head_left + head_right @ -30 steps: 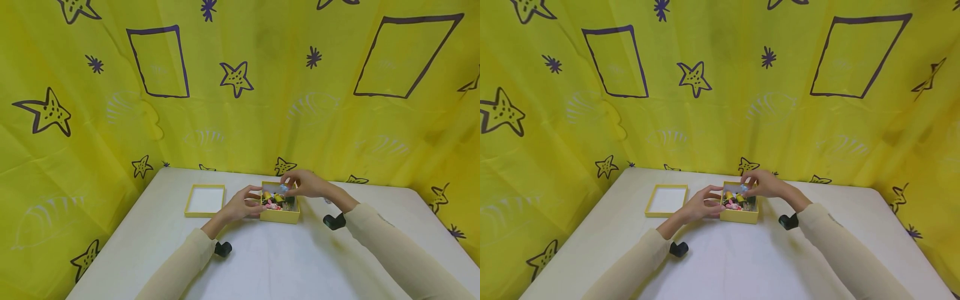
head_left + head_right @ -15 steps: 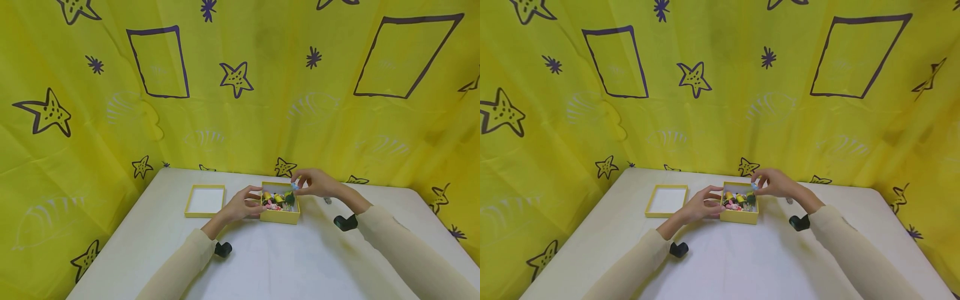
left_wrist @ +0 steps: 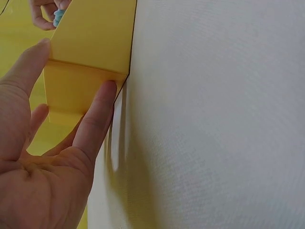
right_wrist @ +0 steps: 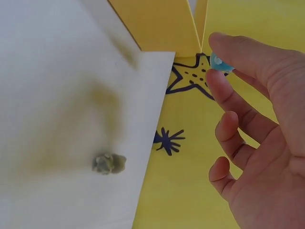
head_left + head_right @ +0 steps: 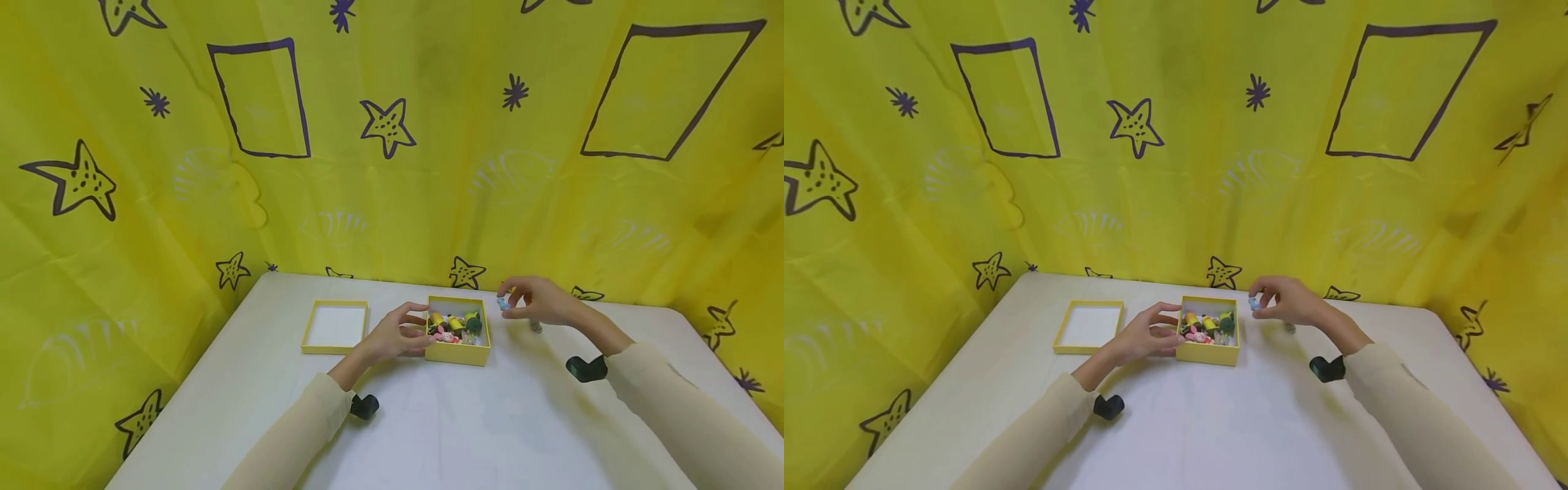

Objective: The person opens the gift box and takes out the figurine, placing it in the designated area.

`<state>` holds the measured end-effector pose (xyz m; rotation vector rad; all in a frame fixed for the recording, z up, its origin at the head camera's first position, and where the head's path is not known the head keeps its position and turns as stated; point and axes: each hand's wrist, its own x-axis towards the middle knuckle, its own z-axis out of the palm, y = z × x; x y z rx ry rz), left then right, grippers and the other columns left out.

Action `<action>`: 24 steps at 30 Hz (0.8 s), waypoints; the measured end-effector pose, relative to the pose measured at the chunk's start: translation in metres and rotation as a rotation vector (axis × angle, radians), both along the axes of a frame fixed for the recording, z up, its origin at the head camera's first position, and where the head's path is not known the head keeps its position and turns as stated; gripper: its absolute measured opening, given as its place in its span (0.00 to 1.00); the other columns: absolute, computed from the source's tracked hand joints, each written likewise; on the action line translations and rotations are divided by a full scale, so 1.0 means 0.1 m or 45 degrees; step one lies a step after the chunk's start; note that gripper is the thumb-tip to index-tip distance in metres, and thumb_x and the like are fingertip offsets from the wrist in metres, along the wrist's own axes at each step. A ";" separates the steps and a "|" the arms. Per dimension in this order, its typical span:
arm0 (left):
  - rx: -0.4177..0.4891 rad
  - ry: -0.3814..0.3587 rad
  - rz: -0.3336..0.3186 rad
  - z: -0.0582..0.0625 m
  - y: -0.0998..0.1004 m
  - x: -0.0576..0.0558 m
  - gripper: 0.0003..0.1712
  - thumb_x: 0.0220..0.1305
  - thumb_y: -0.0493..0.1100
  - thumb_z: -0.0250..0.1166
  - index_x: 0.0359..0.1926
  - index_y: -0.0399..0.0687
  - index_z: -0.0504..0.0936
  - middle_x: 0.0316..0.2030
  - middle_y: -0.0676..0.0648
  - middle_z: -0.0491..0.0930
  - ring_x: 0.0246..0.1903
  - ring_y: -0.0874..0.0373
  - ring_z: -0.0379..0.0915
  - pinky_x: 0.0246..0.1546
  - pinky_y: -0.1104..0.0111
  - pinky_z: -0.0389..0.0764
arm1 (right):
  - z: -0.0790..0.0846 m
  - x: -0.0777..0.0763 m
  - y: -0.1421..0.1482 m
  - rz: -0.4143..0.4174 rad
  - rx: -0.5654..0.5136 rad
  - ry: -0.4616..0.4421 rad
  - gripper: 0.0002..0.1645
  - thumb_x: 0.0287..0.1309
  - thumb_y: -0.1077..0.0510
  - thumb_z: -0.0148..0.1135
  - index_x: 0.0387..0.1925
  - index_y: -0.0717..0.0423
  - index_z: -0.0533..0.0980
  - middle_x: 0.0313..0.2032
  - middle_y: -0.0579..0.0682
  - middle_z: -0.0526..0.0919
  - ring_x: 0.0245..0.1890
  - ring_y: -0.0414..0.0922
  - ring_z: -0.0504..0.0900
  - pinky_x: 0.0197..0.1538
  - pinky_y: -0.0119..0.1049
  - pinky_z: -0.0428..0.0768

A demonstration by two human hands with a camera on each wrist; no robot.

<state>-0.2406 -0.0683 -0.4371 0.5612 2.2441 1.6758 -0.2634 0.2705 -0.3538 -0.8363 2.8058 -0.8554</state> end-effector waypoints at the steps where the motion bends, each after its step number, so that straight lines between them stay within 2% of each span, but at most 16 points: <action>1: -0.003 0.000 0.000 0.00 0.00 0.00 0.40 0.64 0.43 0.75 0.74 0.49 0.68 0.62 0.38 0.75 0.55 0.45 0.79 0.53 0.58 0.85 | -0.01 0.00 0.02 -0.011 0.004 -0.002 0.19 0.59 0.58 0.75 0.50 0.58 0.80 0.34 0.46 0.83 0.32 0.47 0.74 0.32 0.33 0.75; 9: 0.011 -0.022 0.007 0.00 0.01 0.00 0.40 0.64 0.43 0.75 0.73 0.49 0.68 0.62 0.37 0.75 0.55 0.45 0.79 0.50 0.59 0.86 | -0.05 0.02 0.20 -0.068 0.015 0.005 0.19 0.60 0.57 0.75 0.50 0.57 0.80 0.34 0.45 0.84 0.31 0.46 0.73 0.31 0.34 0.74; 24: -0.005 -0.016 0.002 0.03 -0.01 0.01 0.40 0.65 0.44 0.74 0.74 0.50 0.67 0.63 0.38 0.75 0.56 0.46 0.79 0.54 0.58 0.84 | -0.13 0.05 0.49 -0.129 0.010 -0.010 0.20 0.60 0.59 0.75 0.50 0.62 0.79 0.34 0.49 0.85 0.31 0.47 0.74 0.29 0.34 0.74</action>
